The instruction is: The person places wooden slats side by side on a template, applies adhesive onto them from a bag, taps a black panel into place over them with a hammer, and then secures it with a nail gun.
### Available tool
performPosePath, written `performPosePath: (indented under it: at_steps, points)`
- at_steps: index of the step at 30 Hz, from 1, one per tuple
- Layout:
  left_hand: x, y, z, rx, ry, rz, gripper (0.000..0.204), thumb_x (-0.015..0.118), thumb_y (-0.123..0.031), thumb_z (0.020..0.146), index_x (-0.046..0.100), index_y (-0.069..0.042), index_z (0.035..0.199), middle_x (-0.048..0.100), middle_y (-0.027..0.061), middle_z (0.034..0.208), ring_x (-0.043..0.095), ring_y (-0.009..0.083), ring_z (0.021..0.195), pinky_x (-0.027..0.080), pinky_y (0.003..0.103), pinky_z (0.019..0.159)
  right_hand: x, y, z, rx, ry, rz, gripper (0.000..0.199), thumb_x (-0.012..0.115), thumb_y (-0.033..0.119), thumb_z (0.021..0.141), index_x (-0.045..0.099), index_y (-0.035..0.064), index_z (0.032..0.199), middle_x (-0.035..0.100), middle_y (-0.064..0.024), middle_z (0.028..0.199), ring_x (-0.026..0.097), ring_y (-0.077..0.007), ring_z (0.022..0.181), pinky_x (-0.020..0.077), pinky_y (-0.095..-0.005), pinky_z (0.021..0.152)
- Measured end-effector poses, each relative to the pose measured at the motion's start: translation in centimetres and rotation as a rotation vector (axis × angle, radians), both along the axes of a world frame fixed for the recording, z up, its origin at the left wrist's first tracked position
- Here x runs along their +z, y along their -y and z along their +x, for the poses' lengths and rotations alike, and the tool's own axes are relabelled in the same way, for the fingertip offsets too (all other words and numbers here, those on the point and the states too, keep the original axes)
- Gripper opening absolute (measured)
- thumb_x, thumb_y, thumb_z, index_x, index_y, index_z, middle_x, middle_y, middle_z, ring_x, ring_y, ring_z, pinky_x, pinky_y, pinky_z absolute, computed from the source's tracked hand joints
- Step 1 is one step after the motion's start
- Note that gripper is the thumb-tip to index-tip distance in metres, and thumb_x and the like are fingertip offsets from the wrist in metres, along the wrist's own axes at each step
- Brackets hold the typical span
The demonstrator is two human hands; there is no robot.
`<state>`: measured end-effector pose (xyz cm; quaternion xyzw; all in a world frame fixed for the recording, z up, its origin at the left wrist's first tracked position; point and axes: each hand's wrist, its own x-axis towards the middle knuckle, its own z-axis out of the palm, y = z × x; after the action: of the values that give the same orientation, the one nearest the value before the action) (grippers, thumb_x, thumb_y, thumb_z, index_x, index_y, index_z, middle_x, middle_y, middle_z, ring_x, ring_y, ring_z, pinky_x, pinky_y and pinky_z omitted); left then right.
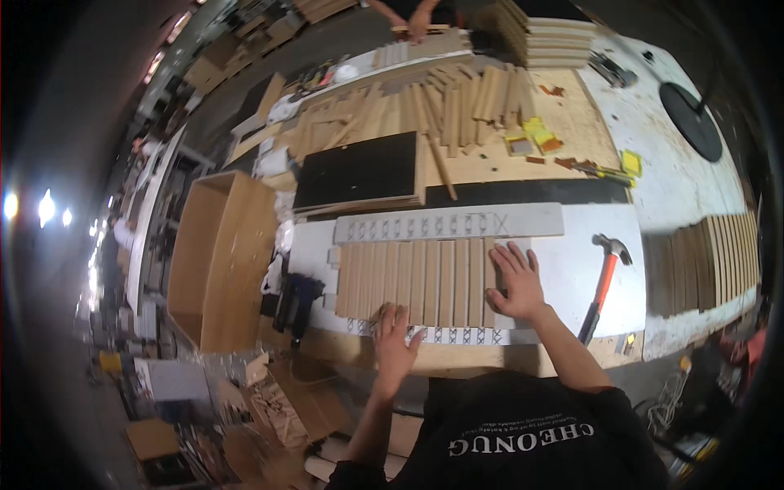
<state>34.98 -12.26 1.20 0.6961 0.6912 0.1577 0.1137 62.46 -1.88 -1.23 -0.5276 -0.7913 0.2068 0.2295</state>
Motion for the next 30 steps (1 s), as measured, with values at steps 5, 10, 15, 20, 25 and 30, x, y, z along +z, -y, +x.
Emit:
performPosePath:
  at_steps: [5, 10, 15, 20, 25, 30]
  points:
    - [-0.8, 1.5, -6.7, 0.305, 0.199, 0.23, 0.028, 0.065, -0.02, 0.078, 0.062, -0.003, 0.101, 0.059, 0.0145, 0.109, 0.052, 0.035, 0.103, 0.041, 0.044, 0.088, -0.7, 0.2, -0.3, -0.031, -0.031, 0.067, 0.075, 0.063, 0.036, 0.07, 0.037, 0.008, 0.134, 0.04, -0.0141, 0.137, 0.031, -0.0341, 0.131, 0.0138, -0.0535, 0.108]
    - [-1.3, 0.2, -13.6, 0.424, 0.142, 0.305, 0.007, 0.063, -0.012, 0.078, 0.063, -0.006, 0.077, 0.061, 0.0133, 0.072, 0.059, 0.0327, 0.073, 0.046, 0.041, 0.07, -1.3, 2.8, 2.1, -0.125, -0.329, 0.136, 0.056, 0.064, 0.022, 0.077, 0.046, 0.0045, 0.127, 0.052, -0.0146, 0.126, 0.045, -0.0325, 0.121, 0.0252, -0.0486, 0.105]
    - [-0.8, -6.1, -26.6, 0.5, 0.162, 0.473, 0.017, 0.071, -0.02, 0.074, 0.063, -0.005, 0.074, 0.064, 0.0118, 0.078, 0.061, 0.0285, 0.07, 0.047, 0.037, 0.062, -0.1, 9.0, 6.7, -0.427, -0.516, 0.034, 0.046, 0.059, 0.018, 0.086, 0.047, -0.003, 0.125, 0.058, -0.016, 0.114, 0.056, -0.0227, 0.105, 0.0455, -0.0349, 0.088]
    - [-3.0, -16.9, -35.2, 0.65, 0.058, 0.236, 0.053, 0.072, -0.031, 0.072, 0.055, -0.003, 0.114, 0.06, 0.0218, 0.107, 0.057, 0.0357, 0.102, 0.045, 0.04, 0.087, 1.7, 13.7, 4.9, -0.718, -0.538, -0.001, 0.039, 0.056, 0.01, 0.088, 0.048, -0.0024, 0.124, 0.059, -0.0119, 0.106, 0.056, -0.0186, 0.098, 0.0457, -0.0284, 0.08]
    - [-6.8, -22.1, -36.8, 0.747, 0.081, -0.046, 0.065, 0.071, -0.038, 0.071, 0.049, -0.003, 0.122, 0.052, 0.0228, 0.121, 0.043, 0.0394, 0.118, 0.039, 0.043, 0.096, 3.5, 15.1, -3.0, -0.675, -0.35, -0.084, 0.028, 0.054, 0.005, 0.087, 0.055, -0.0041, 0.114, 0.061, -0.0124, 0.099, 0.059, -0.0179, 0.09, 0.0478, -0.0294, 0.079]
    - [-6.8, -21.9, -39.1, 0.619, 0.358, 0.049, 0.052, 0.064, -0.028, 0.081, 0.049, -0.001, 0.123, 0.055, 0.0183, 0.119, 0.057, 0.0362, 0.102, 0.044, 0.055, 0.088, 5.9, 16.1, -8.5, -0.667, -0.272, -0.046, 0.028, 0.057, 0.009, 0.086, 0.057, -0.005, 0.11, 0.063, -0.0138, 0.095, 0.061, -0.0198, 0.089, 0.048, -0.0313, 0.08]
